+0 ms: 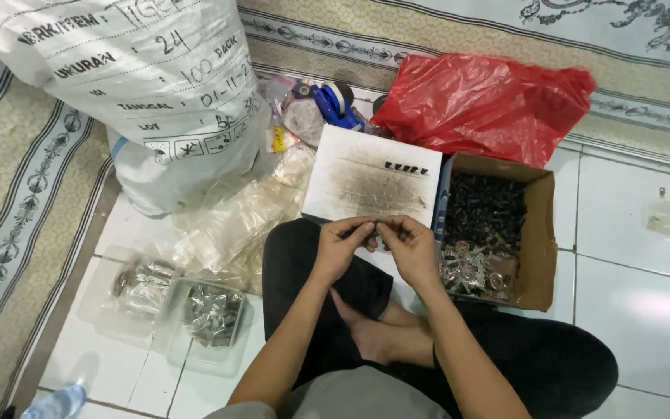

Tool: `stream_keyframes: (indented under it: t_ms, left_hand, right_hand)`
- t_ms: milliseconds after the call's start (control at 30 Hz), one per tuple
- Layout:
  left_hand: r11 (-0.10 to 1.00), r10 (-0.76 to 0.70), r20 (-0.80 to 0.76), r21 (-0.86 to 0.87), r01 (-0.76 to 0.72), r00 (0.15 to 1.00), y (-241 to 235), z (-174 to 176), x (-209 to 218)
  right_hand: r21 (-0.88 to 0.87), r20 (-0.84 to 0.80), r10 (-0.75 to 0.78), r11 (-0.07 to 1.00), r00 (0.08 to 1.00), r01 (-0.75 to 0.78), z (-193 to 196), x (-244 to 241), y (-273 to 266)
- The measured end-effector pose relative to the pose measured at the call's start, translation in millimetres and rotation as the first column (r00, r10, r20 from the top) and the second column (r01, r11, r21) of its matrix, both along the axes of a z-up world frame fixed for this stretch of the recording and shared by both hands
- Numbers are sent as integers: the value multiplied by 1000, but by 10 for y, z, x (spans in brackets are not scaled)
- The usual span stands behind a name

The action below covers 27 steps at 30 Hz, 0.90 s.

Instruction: The person sits on the floor and sorts small metal hardware pieces from a cardboard box. They pick up individual items, inspect them, and place them into small plastic bags or onto a white board. The person handles both silver and black components, organizing them into separate piles or containers.

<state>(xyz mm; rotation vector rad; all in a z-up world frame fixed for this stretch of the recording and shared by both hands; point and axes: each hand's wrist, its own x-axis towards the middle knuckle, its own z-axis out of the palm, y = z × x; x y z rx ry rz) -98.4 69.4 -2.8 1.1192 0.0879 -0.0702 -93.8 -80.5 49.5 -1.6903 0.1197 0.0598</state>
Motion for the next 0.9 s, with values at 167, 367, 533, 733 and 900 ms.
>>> stream_keyframes:
  t_ms: [167, 367, 533, 733, 900]
  left_hand:
    - [991, 87, -36, 106, -83, 996, -136, -148, 245]
    - [974, 76, -21, 215, -70, 997, -64, -93, 618]
    - [925, 17, -71, 381, 11, 997, -59, 197, 830]
    - [858, -97, -206, 479, 186, 974, -126, -38, 1111]
    - [859, -117, -239, 463, 218, 964, -100, 262, 1118]
  right_hand:
    - [-139, 94, 29, 990, 995, -15, -198, 301, 5]
    - [-523, 237, 233, 848, 943, -78, -220, 1064, -102]
    - [-865, 244, 491, 500, 836, -41, -890, 1820, -317]
    - [-960, 131, 535, 279, 835, -28, -1086, 2009, -256]
    - [-971, 110, 561, 236, 820, -31, -1280, 2069, -323]
